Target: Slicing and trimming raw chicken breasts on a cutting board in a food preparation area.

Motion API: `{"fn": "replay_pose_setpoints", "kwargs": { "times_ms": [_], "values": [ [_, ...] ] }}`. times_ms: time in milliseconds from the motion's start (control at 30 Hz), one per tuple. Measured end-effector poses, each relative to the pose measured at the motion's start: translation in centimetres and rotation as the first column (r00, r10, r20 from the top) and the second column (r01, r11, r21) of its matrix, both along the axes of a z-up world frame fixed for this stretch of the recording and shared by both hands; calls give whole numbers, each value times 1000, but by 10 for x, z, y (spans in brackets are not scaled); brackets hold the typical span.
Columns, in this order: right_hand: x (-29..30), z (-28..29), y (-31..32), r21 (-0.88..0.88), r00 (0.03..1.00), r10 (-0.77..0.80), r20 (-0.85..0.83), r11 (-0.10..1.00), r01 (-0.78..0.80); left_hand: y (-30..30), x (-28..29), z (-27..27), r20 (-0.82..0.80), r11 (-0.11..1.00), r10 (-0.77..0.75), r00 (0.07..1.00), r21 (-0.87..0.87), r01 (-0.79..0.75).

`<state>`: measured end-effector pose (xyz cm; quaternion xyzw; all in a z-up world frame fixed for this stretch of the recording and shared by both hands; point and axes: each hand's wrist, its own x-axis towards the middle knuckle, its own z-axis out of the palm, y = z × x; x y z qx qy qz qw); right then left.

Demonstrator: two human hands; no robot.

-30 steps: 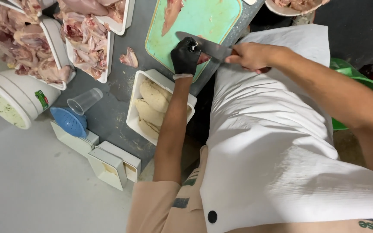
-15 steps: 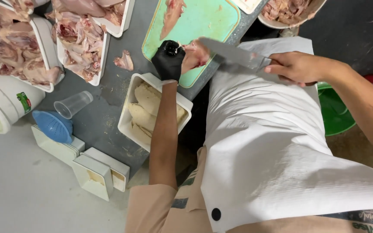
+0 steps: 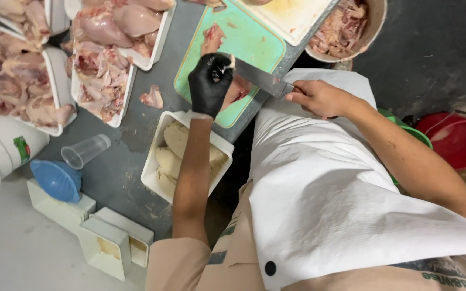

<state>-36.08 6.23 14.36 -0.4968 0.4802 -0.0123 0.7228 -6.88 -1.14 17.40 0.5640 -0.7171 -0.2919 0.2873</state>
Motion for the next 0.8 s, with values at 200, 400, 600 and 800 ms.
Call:
{"fn": "replay_pose_setpoints", "kwargs": {
  "times_ms": [200,400,600,800],
  "values": [
    [-113,0,55,-111,915,-282,-289,959,261,16,-110,-69,-154,916,-366,918,113,384],
    [-171,32,102,-89,644,-665,-379,718,690,1,-207,-261,33,804,-485,874,410,431],
    [-171,18,100,-30,639,-701,-316,681,732,-39,-167,-213,-11,962,-272,962,15,272],
    [-171,18,71,-38,780,-559,-282,818,573,-45,-118,-179,-324,983,-17,946,168,75]
  ]
}}
